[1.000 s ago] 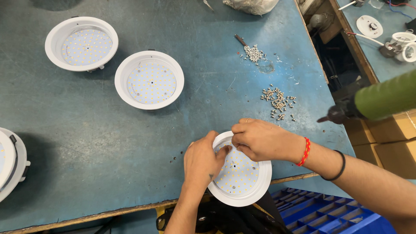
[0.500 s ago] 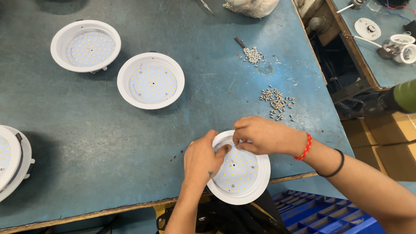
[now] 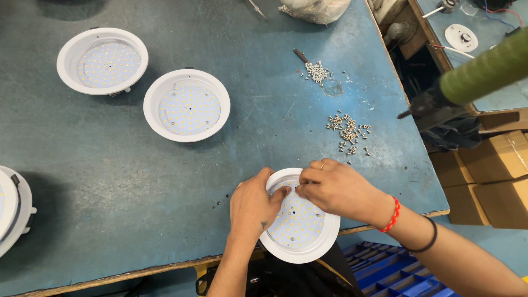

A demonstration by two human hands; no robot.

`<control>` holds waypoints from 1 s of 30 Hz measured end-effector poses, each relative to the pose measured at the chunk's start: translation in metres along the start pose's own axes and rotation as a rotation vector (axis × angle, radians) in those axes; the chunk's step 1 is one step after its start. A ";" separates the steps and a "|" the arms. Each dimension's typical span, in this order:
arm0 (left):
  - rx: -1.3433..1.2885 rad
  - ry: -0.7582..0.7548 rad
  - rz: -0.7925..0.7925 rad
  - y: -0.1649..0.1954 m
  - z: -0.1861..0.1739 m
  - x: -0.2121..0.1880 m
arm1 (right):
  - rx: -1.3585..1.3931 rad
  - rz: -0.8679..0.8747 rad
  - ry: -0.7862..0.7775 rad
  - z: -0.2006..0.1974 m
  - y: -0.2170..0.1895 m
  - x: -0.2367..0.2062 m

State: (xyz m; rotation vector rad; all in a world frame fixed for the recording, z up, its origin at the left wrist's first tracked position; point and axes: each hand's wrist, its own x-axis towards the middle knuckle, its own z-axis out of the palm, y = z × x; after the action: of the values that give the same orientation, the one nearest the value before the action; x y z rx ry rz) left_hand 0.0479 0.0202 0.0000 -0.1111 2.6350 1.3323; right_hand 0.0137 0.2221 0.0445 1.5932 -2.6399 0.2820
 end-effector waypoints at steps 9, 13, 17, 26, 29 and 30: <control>-0.004 0.022 0.017 -0.001 0.001 0.000 | -0.095 0.034 0.058 0.005 -0.008 0.004; -0.012 0.023 0.026 -0.002 0.002 0.000 | -0.070 0.110 -0.004 0.006 -0.009 0.007; 0.000 0.033 0.038 -0.002 0.002 0.000 | 0.025 0.198 0.008 0.009 -0.012 0.010; -0.004 0.000 -0.003 -0.001 0.001 0.000 | -0.023 0.328 -0.070 0.005 -0.013 0.016; 0.001 0.004 0.001 -0.001 0.001 0.001 | 0.023 0.426 -0.129 0.005 -0.011 0.019; 0.001 0.010 0.010 -0.001 0.001 0.001 | 0.041 0.459 -0.151 0.004 -0.010 0.020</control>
State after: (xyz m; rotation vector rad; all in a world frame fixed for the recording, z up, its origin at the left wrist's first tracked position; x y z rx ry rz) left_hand 0.0471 0.0204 -0.0019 -0.1049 2.6478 1.3375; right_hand 0.0135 0.1991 0.0445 1.0311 -3.1123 0.2388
